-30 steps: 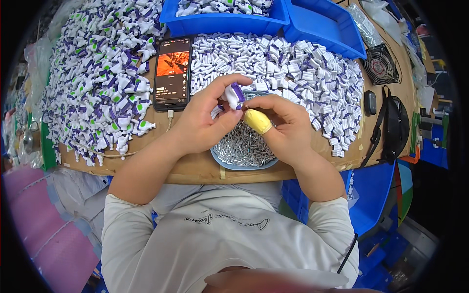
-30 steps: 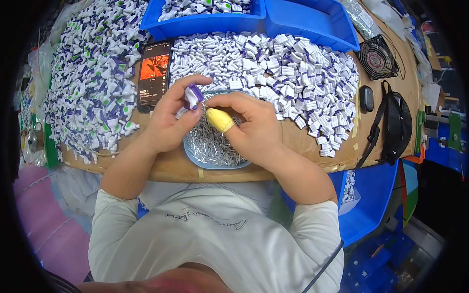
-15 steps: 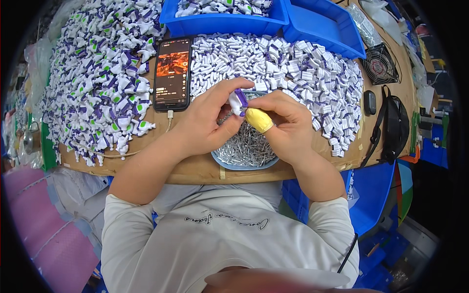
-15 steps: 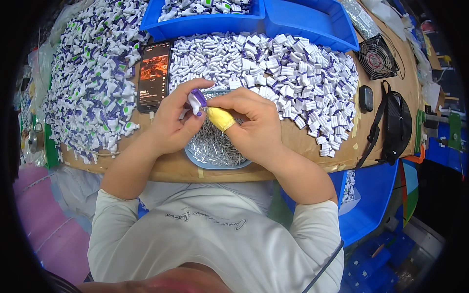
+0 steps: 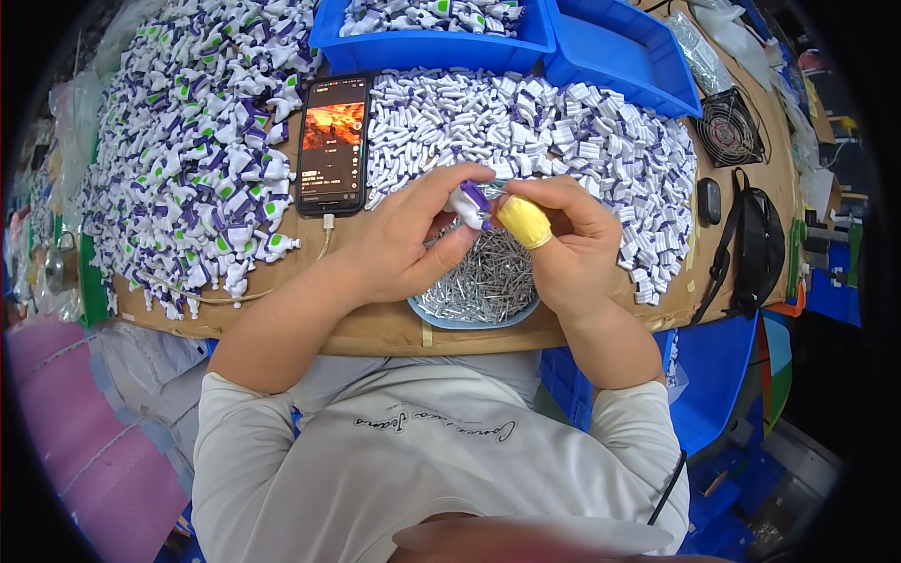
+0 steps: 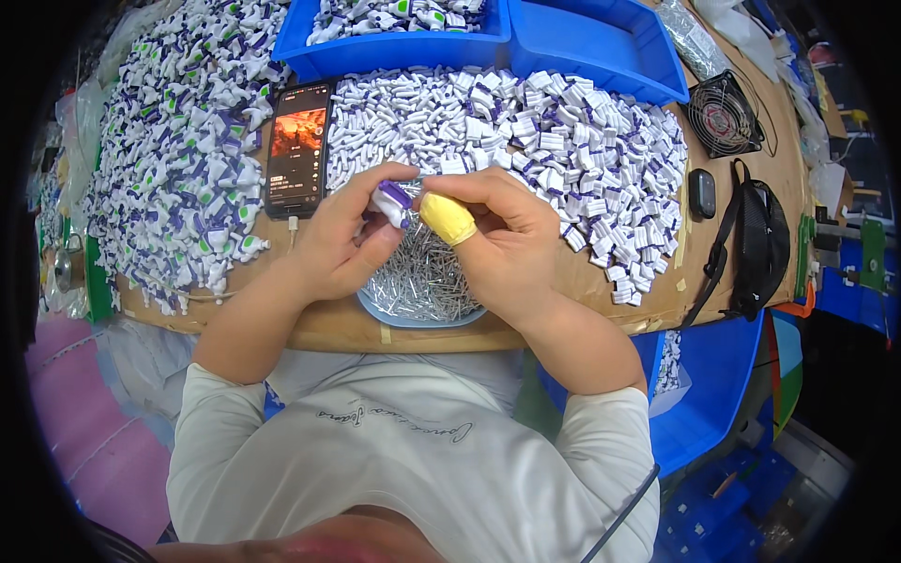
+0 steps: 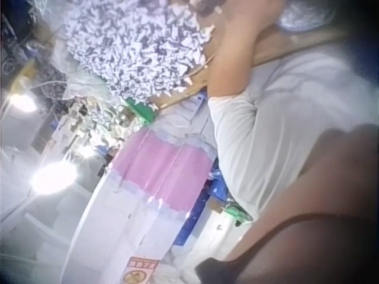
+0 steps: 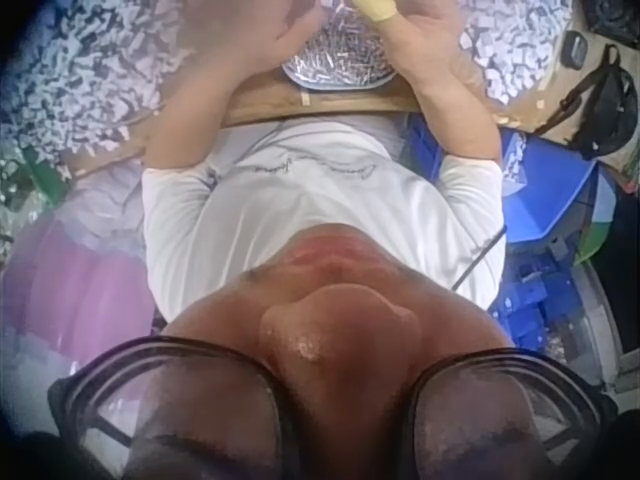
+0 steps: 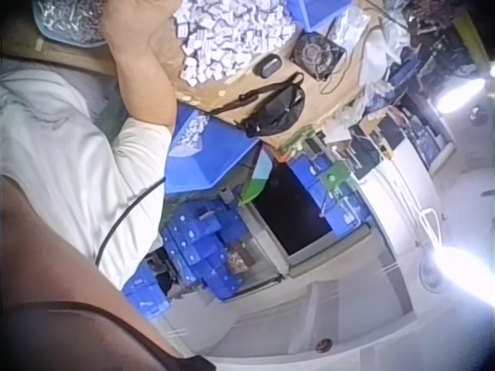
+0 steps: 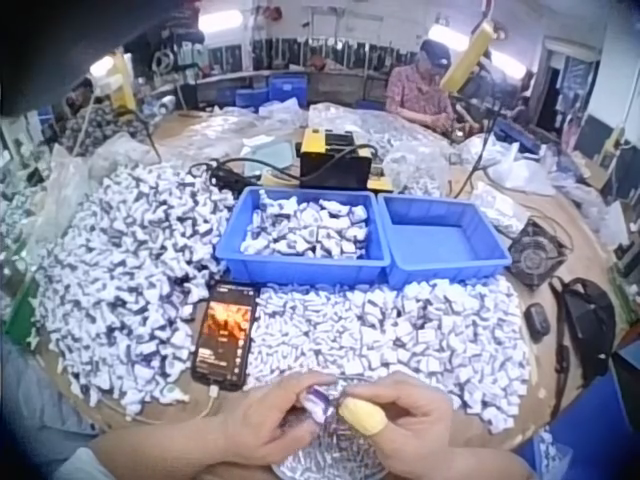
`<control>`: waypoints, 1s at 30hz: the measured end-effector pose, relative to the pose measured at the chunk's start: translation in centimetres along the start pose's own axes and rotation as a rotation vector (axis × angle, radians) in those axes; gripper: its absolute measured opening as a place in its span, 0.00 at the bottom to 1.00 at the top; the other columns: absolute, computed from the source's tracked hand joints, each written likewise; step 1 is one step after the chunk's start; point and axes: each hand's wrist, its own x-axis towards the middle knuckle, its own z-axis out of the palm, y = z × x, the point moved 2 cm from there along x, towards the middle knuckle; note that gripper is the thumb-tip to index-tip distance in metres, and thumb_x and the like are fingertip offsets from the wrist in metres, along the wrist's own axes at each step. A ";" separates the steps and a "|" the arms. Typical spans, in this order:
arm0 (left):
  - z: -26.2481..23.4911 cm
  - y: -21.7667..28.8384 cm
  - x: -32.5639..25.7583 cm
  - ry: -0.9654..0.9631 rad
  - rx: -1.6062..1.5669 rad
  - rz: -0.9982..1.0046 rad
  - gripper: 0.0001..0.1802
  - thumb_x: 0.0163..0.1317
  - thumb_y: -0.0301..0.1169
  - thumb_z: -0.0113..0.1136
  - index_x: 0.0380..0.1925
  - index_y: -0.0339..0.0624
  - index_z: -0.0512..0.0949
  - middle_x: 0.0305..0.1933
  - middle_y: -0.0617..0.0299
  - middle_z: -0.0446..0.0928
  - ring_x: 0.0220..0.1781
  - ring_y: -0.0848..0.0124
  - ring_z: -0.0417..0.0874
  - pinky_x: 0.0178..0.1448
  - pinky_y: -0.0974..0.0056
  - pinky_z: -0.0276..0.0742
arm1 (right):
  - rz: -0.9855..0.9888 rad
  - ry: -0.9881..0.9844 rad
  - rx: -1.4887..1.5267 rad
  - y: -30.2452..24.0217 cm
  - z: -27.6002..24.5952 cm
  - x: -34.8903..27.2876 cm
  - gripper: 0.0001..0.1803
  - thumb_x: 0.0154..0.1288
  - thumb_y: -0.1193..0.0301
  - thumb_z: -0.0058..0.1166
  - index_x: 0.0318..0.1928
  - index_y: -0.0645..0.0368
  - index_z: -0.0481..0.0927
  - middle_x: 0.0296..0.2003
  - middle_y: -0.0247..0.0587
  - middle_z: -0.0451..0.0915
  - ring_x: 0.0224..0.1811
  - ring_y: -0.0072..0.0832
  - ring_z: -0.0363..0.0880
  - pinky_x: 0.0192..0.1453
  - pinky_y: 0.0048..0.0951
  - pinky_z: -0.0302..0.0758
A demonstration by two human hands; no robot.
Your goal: Attaching small metal clips to plastic components at a workbench.
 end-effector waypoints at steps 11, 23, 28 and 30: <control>0.5 -0.3 -0.2 0.064 -0.236 -0.005 0.24 0.64 0.29 0.50 0.59 0.38 0.62 0.37 0.62 0.72 0.35 0.76 0.71 0.41 0.70 0.70 | 0.070 -0.005 0.164 0.0 0.7 -0.4 0.11 0.58 0.83 0.57 0.42 0.65 0.73 0.37 0.41 0.79 0.41 0.23 0.80 0.47 0.23 0.76; 0.2 0.0 -0.2 0.088 0.127 0.101 0.26 0.65 0.39 0.56 0.58 0.36 0.64 0.36 0.56 0.73 0.33 0.70 0.77 0.38 0.67 0.74 | 0.188 -0.076 0.113 -0.3 1.3 0.0 0.10 0.62 0.78 0.56 0.44 0.67 0.75 0.37 0.42 0.80 0.38 0.24 0.80 0.45 0.23 0.78; -0.4 0.0 -0.2 0.151 0.264 0.275 0.28 0.64 0.46 0.56 0.55 0.36 0.68 0.35 0.56 0.74 0.32 0.67 0.76 0.36 0.65 0.73 | 0.296 -0.272 0.194 0.6 0.4 -0.2 0.08 0.63 0.78 0.55 0.43 0.65 0.76 0.41 0.41 0.78 0.45 0.22 0.77 0.49 0.22 0.73; -0.9 0.7 0.1 0.143 0.341 0.341 0.28 0.64 0.50 0.53 0.52 0.35 0.72 0.35 0.56 0.73 0.32 0.66 0.74 0.35 0.64 0.70 | 0.212 -0.319 0.217 0.8 0.5 0.0 0.08 0.62 0.78 0.56 0.43 0.65 0.76 0.45 0.43 0.76 0.48 0.23 0.75 0.51 0.23 0.72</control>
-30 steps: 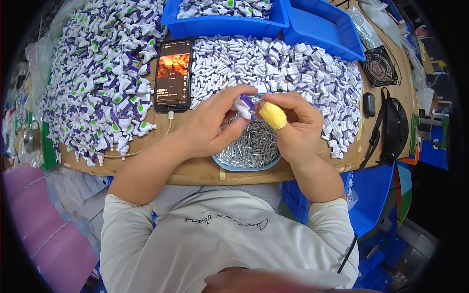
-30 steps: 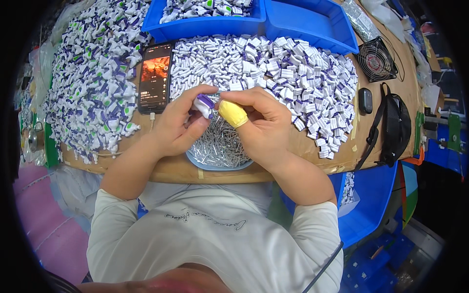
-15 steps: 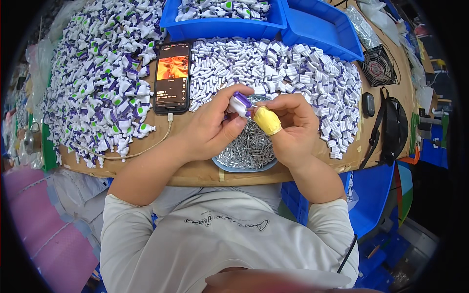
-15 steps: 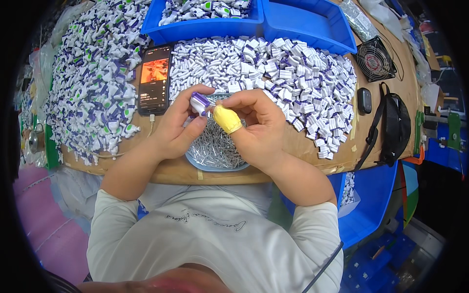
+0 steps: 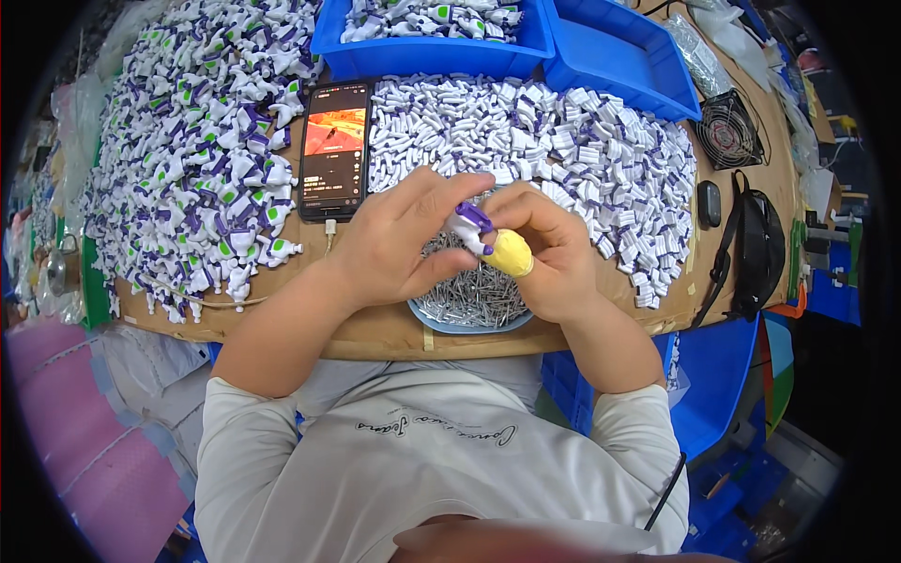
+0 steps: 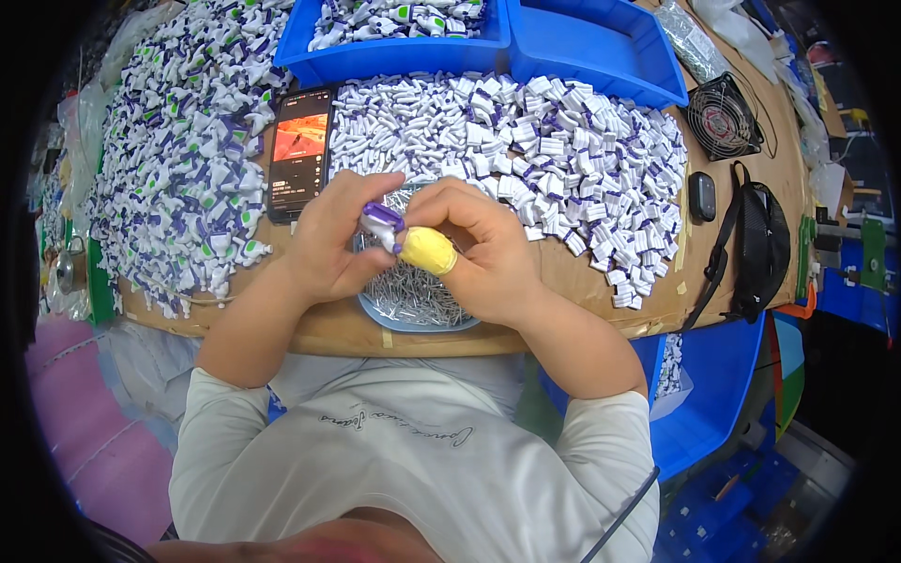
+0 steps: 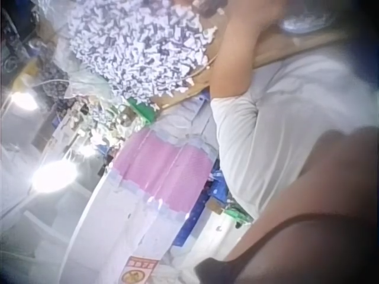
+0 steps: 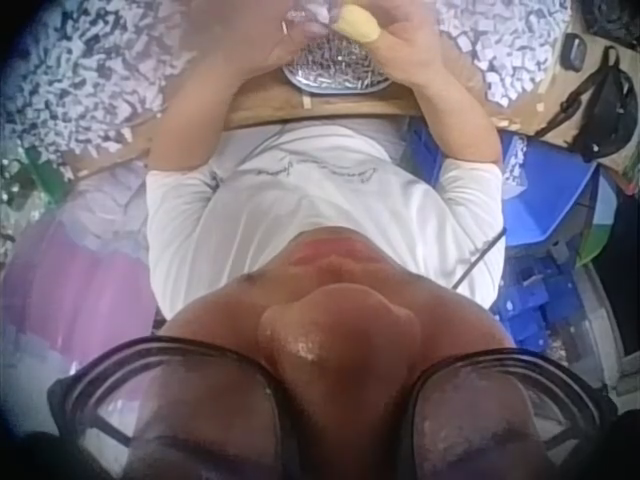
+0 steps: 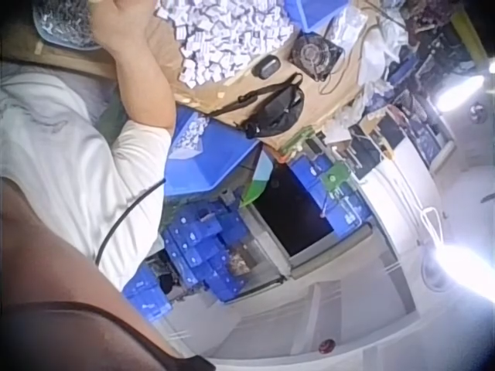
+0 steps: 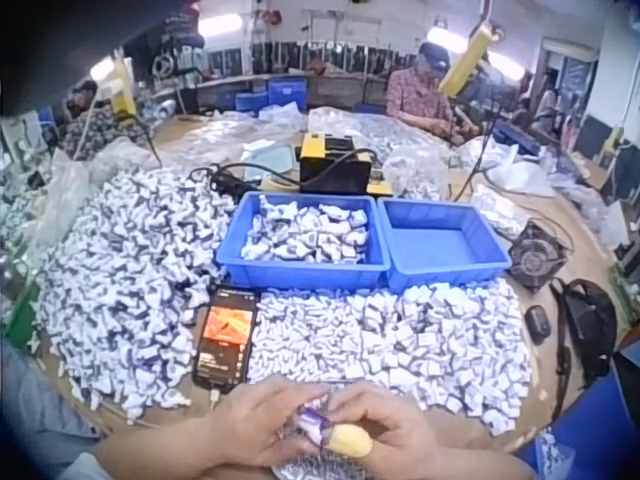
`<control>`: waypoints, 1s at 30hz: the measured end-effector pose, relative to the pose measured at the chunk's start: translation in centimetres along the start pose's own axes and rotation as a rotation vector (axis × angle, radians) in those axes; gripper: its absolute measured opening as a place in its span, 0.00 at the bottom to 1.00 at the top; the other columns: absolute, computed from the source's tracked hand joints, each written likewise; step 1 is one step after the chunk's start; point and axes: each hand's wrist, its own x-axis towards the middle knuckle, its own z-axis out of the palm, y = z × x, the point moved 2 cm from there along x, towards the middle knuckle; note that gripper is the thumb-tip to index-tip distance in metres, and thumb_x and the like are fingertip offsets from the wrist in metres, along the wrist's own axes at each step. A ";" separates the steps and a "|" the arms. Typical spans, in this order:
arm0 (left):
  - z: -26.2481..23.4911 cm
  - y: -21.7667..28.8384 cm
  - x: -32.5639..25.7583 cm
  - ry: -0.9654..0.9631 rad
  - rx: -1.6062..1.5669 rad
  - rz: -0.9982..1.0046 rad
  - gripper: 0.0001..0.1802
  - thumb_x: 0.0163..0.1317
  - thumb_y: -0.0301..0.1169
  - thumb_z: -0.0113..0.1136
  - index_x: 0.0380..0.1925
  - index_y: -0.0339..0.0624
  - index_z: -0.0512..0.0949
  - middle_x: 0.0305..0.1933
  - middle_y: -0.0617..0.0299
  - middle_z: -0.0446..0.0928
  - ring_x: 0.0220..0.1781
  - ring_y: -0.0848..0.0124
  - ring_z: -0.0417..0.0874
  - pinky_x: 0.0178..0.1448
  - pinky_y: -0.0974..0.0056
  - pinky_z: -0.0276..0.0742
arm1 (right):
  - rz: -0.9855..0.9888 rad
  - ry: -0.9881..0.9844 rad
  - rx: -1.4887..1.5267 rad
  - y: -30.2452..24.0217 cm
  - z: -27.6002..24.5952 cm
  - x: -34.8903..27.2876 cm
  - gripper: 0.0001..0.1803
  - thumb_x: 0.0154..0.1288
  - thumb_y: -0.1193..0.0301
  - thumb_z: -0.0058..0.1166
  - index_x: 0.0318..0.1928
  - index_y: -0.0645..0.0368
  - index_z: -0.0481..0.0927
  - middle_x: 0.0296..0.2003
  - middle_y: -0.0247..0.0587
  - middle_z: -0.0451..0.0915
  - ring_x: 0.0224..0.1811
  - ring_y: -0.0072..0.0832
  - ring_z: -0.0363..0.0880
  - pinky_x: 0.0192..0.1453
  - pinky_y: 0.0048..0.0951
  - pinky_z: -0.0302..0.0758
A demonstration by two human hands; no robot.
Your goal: Attaching small metal clips to plastic components at a workbench.
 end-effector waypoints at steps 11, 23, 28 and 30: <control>0.2 -4.8 1.8 -0.014 0.502 -0.205 0.14 0.55 0.27 0.59 0.42 0.54 0.80 0.34 0.62 0.69 0.34 0.65 0.78 0.32 0.61 0.75 | 0.035 -0.339 0.242 -0.6 1.7 -0.1 0.06 0.59 0.78 0.59 0.32 0.60 0.73 0.57 0.63 0.67 0.60 0.42 0.70 0.62 0.40 0.67; 1.4 -6.0 2.5 0.021 0.551 -0.139 0.08 0.51 0.28 0.62 0.33 0.49 0.82 0.30 0.64 0.72 0.32 0.66 0.79 0.33 0.63 0.75 | -0.010 -0.431 0.201 -0.3 2.2 -0.2 0.07 0.58 0.79 0.59 0.31 0.61 0.73 0.54 0.57 0.67 0.59 0.43 0.71 0.62 0.43 0.68; 0.2 -4.7 1.7 0.223 0.275 -0.149 0.06 0.51 0.28 0.66 0.31 0.46 0.83 0.28 0.63 0.74 0.28 0.69 0.78 0.29 0.65 0.72 | 0.037 -0.313 0.125 0.0 1.5 -0.3 0.07 0.56 0.80 0.60 0.31 0.61 0.74 0.54 0.54 0.67 0.53 0.37 0.73 0.57 0.37 0.72; -0.1 -3.8 0.7 0.312 -0.062 -0.275 0.08 0.51 0.22 0.67 0.33 0.40 0.83 0.30 0.65 0.75 0.26 0.79 0.72 0.27 0.74 0.63 | -0.024 -0.201 0.108 0.1 1.4 0.0 0.08 0.55 0.81 0.61 0.31 0.61 0.74 0.53 0.50 0.68 0.51 0.33 0.74 0.54 0.33 0.75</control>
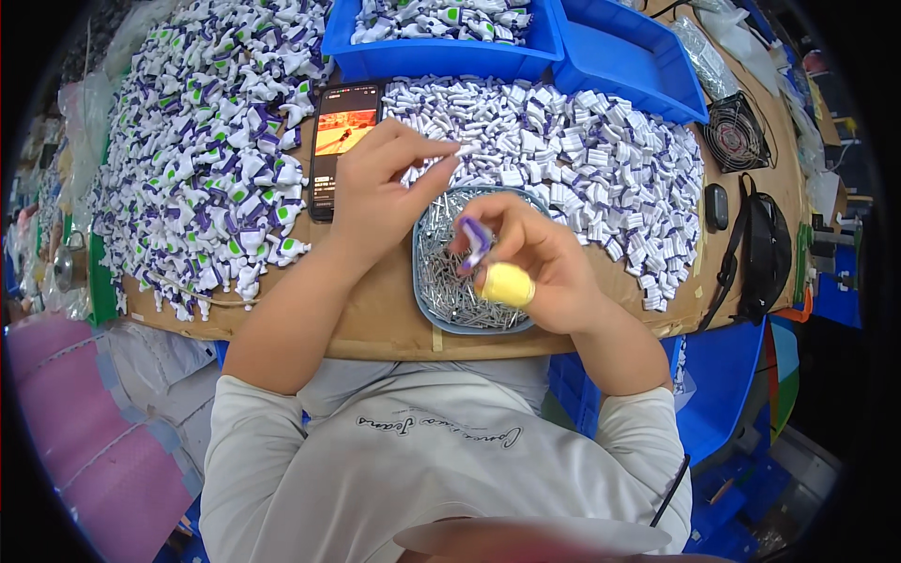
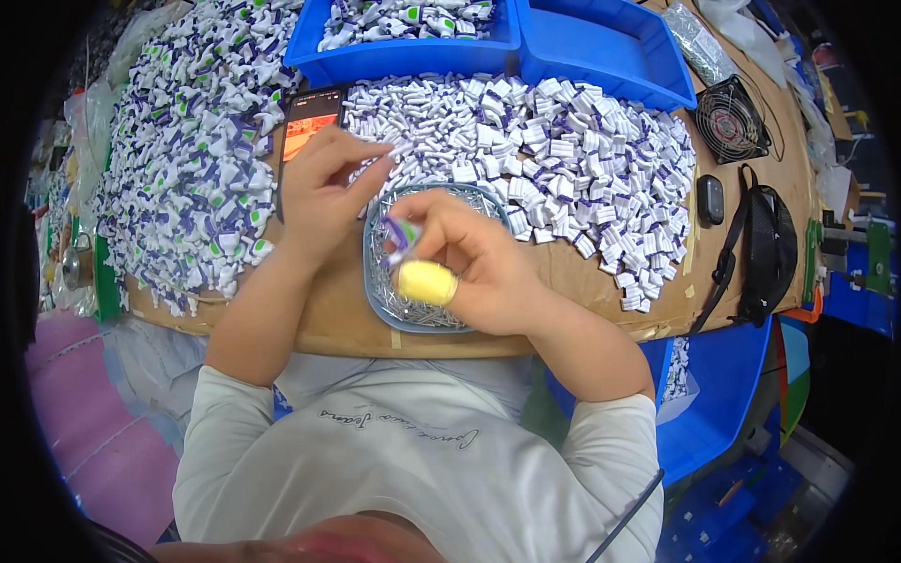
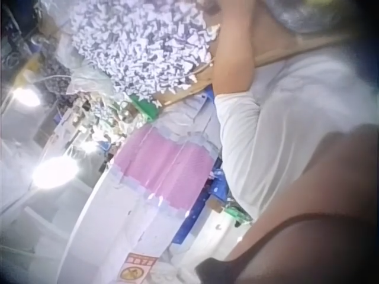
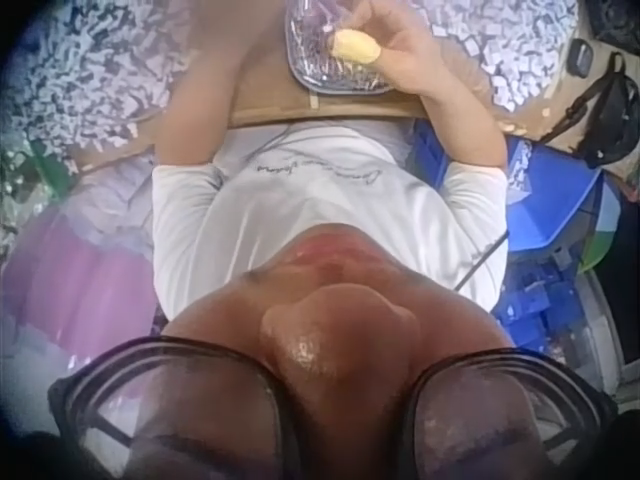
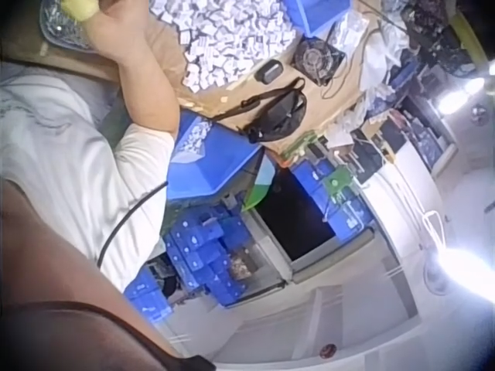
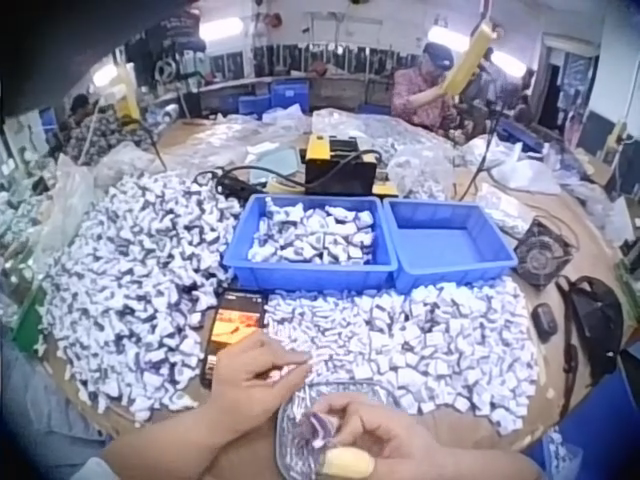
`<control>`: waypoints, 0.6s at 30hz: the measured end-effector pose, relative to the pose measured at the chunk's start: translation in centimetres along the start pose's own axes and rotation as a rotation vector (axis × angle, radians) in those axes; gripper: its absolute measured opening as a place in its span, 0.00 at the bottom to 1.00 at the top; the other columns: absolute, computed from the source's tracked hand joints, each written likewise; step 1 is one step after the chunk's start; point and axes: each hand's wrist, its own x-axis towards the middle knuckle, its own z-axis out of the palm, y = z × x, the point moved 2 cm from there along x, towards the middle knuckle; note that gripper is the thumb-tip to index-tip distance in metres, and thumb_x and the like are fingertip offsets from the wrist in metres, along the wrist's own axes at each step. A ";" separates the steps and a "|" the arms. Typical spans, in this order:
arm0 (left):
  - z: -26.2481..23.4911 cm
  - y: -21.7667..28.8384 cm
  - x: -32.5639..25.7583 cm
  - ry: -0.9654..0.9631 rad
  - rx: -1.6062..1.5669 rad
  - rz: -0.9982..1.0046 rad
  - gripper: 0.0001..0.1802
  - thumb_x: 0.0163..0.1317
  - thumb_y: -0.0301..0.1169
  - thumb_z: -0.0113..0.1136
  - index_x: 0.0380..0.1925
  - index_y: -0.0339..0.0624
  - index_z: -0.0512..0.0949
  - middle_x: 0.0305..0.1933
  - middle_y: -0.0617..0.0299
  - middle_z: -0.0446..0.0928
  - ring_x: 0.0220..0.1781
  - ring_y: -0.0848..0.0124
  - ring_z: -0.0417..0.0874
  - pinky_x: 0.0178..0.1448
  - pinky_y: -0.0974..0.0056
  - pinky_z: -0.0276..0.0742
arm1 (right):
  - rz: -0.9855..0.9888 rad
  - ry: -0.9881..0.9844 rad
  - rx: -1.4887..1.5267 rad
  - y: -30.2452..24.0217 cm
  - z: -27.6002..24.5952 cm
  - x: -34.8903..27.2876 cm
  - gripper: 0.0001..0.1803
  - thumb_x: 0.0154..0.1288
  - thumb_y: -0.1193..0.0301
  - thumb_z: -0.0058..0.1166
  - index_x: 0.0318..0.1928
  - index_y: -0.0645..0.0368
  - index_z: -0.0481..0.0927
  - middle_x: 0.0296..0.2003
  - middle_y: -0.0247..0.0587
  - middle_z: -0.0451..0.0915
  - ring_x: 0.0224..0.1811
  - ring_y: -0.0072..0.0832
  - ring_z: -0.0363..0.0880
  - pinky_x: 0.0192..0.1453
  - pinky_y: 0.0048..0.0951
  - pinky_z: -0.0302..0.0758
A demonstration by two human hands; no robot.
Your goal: Attaching small metal clips to plastic components at a workbench.
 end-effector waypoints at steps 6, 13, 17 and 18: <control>-0.3 1.7 -1.6 0.006 -0.267 -0.073 0.07 0.48 0.24 0.70 0.30 0.41 0.84 0.26 0.68 0.72 0.23 0.83 0.65 0.24 0.76 0.56 | 0.047 0.295 0.064 0.0 -0.8 0.5 0.11 0.54 0.82 0.61 0.34 0.60 0.73 0.51 0.44 0.69 0.49 0.29 0.75 0.52 0.30 0.77; 0.3 2.3 -1.9 -0.122 -0.307 -0.075 0.09 0.48 0.19 0.69 0.31 0.39 0.81 0.28 0.67 0.72 0.25 0.83 0.66 0.27 0.77 0.57 | 0.142 0.298 0.107 -0.9 -0.5 0.8 0.27 0.53 0.84 0.60 0.56 0.64 0.71 0.49 0.42 0.73 0.49 0.27 0.76 0.53 0.28 0.77; 0.3 2.2 -2.1 -0.125 -0.327 -0.067 0.09 0.48 0.18 0.68 0.31 0.38 0.81 0.29 0.66 0.72 0.25 0.83 0.67 0.27 0.77 0.58 | 0.106 0.316 0.095 -0.5 -0.6 0.6 0.27 0.53 0.84 0.60 0.56 0.64 0.71 0.51 0.43 0.74 0.51 0.27 0.76 0.52 0.28 0.77; 0.3 2.2 -2.1 -0.129 -0.333 -0.062 0.09 0.48 0.18 0.68 0.31 0.38 0.81 0.29 0.66 0.72 0.25 0.82 0.68 0.26 0.77 0.58 | 0.096 0.300 0.078 -0.4 -0.8 0.4 0.27 0.54 0.84 0.60 0.56 0.64 0.71 0.53 0.44 0.74 0.51 0.27 0.76 0.52 0.28 0.77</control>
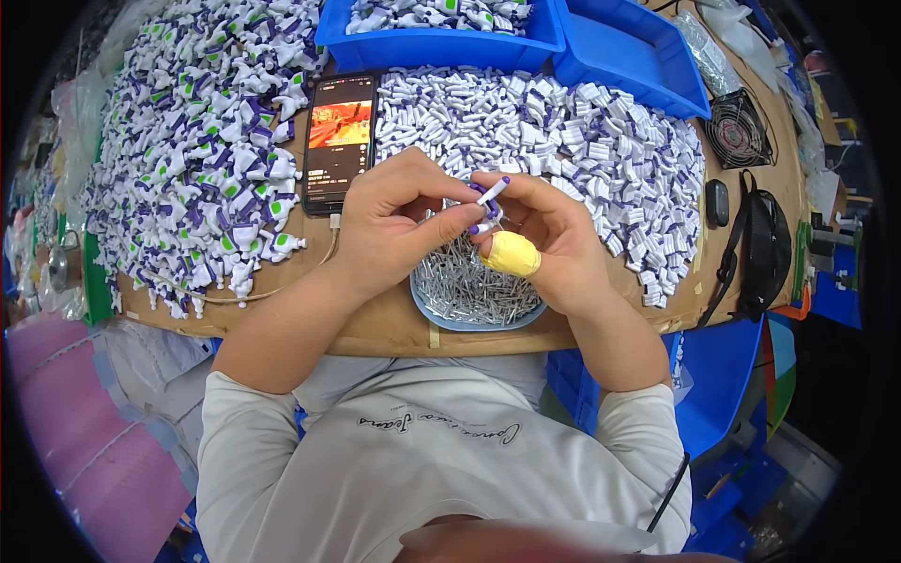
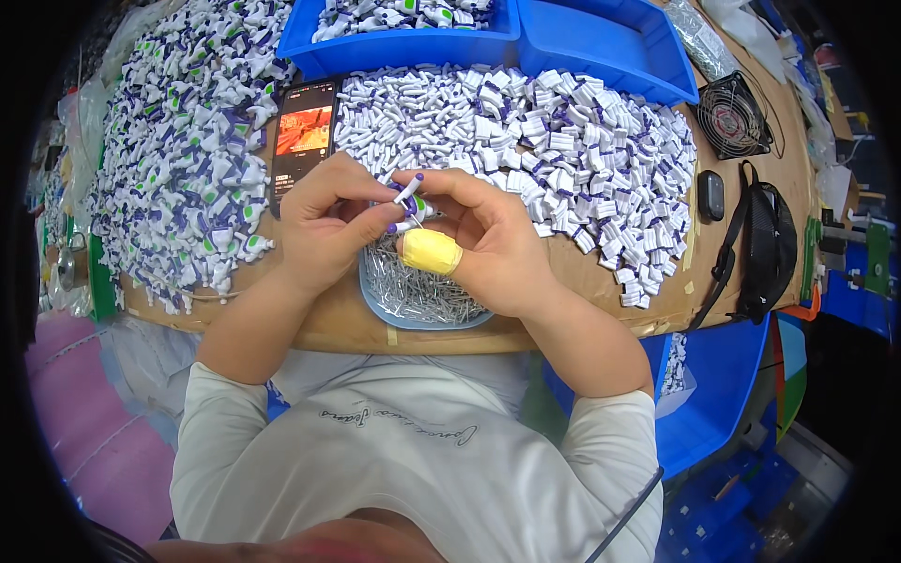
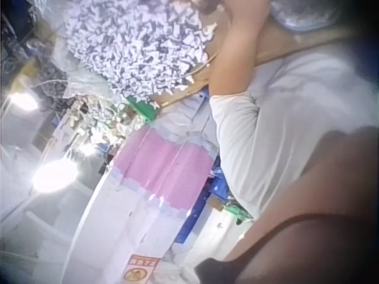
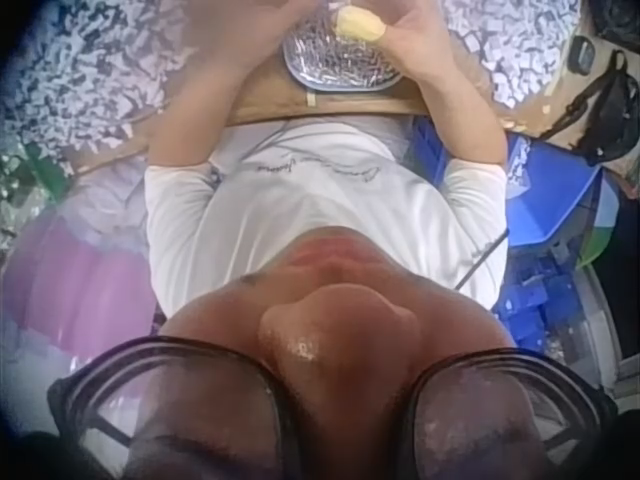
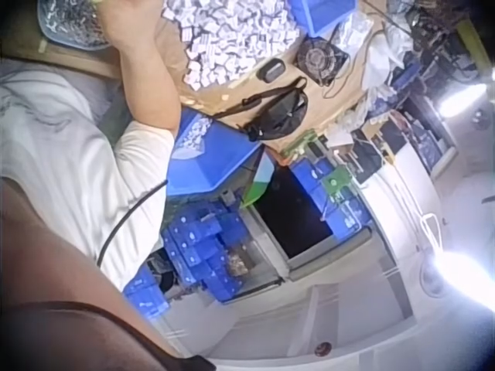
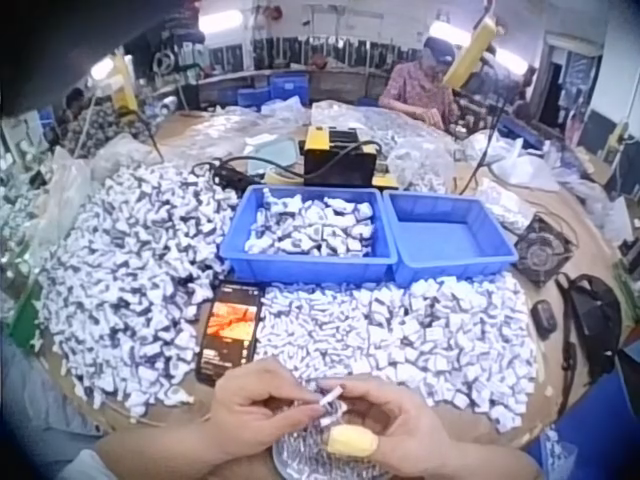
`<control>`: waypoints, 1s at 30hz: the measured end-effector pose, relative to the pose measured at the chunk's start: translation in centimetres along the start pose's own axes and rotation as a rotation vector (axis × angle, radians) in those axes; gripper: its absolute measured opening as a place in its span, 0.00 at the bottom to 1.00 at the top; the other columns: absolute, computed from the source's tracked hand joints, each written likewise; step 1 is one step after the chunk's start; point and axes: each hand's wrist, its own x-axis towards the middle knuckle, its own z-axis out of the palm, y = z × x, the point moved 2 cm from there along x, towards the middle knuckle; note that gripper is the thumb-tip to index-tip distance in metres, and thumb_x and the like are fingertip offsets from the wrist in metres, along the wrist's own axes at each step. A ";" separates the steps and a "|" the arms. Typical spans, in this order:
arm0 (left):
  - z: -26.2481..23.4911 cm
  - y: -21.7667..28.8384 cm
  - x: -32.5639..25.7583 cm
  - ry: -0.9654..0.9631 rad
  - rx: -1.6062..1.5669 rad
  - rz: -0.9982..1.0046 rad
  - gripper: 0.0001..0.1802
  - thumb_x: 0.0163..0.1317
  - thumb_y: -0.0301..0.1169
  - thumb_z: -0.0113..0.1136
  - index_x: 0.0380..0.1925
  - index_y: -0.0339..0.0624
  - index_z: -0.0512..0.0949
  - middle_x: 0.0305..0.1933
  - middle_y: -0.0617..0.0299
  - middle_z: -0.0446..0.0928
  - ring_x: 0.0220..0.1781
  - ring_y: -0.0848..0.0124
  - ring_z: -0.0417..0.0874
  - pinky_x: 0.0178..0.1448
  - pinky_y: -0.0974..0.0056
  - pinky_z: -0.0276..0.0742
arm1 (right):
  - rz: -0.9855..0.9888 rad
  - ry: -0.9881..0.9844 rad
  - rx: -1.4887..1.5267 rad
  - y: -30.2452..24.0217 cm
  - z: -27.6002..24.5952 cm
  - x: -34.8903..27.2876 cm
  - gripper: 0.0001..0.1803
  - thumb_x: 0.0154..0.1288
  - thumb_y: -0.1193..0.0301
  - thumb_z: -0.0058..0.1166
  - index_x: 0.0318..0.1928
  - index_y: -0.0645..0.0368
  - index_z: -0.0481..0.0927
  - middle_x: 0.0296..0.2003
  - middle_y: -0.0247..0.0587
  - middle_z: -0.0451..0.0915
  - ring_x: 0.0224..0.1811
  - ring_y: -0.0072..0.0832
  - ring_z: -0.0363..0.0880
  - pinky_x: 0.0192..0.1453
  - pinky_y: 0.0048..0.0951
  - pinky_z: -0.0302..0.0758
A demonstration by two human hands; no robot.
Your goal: Attaching small metal clips to plastic components at a workbench.
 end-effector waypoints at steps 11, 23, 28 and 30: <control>-0.1 0.8 0.2 -0.106 0.078 0.120 0.11 0.52 0.21 0.65 0.38 0.37 0.82 0.29 0.63 0.75 0.26 0.78 0.73 0.28 0.73 0.67 | 0.047 -0.056 0.027 -0.1 -0.2 0.0 0.23 0.57 0.83 0.58 0.53 0.63 0.70 0.49 0.42 0.74 0.51 0.27 0.75 0.54 0.28 0.75; 0.5 -0.6 0.0 -0.145 -0.451 -0.259 0.19 0.49 0.16 0.50 0.44 0.36 0.75 0.37 0.63 0.71 0.37 0.77 0.69 0.42 0.73 0.66 | -0.130 0.049 0.015 0.4 -0.4 0.3 0.21 0.63 0.77 0.53 0.53 0.55 0.62 0.49 0.50 0.72 0.46 0.32 0.78 0.48 0.31 0.77; 0.5 -1.2 0.3 0.065 -0.664 -0.332 0.10 0.59 0.16 0.49 0.42 0.32 0.71 0.45 0.55 0.73 0.48 0.72 0.76 0.54 0.68 0.74 | -0.155 0.041 -0.080 0.1 -0.1 0.4 0.17 0.64 0.81 0.51 0.51 0.58 0.63 0.47 0.43 0.71 0.45 0.26 0.77 0.46 0.25 0.76; 0.6 -0.9 0.4 0.075 -0.594 -0.289 0.11 0.62 0.18 0.50 0.44 0.31 0.70 0.47 0.52 0.74 0.47 0.70 0.78 0.54 0.68 0.75 | -0.169 0.047 -0.108 0.2 -0.3 0.1 0.18 0.64 0.80 0.51 0.52 0.57 0.63 0.48 0.46 0.72 0.46 0.29 0.77 0.46 0.28 0.76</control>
